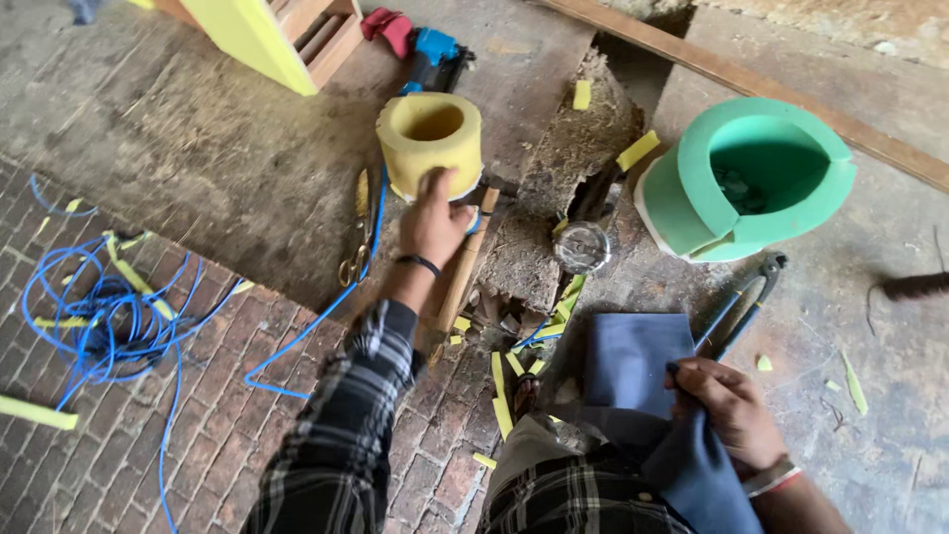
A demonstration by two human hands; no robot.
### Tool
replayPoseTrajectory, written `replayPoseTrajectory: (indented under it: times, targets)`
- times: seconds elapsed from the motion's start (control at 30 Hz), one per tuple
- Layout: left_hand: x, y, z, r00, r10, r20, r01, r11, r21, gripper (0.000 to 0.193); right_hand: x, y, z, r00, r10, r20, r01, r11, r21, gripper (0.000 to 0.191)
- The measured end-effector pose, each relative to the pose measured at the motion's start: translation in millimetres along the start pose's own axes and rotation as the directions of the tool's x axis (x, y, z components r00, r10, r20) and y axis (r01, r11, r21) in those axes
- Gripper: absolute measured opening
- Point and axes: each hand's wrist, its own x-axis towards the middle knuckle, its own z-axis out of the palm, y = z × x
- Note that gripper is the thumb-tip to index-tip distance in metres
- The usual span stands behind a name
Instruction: The person staples dark fabric onto a wooden frame using a pneumatic staple gun, then cuts and hand-sews a separate fabric piece with a needle and thread. The person also briefly handles a smartphone and a ruler during the process.
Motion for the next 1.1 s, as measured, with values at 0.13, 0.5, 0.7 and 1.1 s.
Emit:
replayPoseTrajectory:
  times: [0.13, 0.5, 0.7, 1.1]
  targets:
    - [66.8, -43.4, 3.3, 0.967, 0.256, 0.011, -0.252, 0.943, 0.217, 0.084, -67.0, -18.2, -65.5, 0.969, -0.071, -0.236, 0.090, 0.993, 0.074, 0.025]
    - [-14.6, 20.9, -32.8, 0.942, 0.271, -0.199, -0.202, 0.929, 0.310, 0.044, -171.8, 7.0, -139.8, 0.582, -0.792, -0.183, 0.783, 0.486, 0.388, 0.023]
    - [-117.7, 163.1, -36.0, 0.852, 0.494, -0.172, -0.457, 0.864, 0.212, 0.036, -260.4, 22.5, -236.7, 0.509, -0.818, -0.268, 0.860, 0.469, 0.202, 0.023]
    - [-274.5, 369.4, 288.6, 0.736, 0.619, 0.273, -0.618, 0.780, -0.102, 0.040, -349.4, 66.1, -371.3, 0.685, -0.440, -0.580, 0.457, 0.880, -0.128, 0.026]
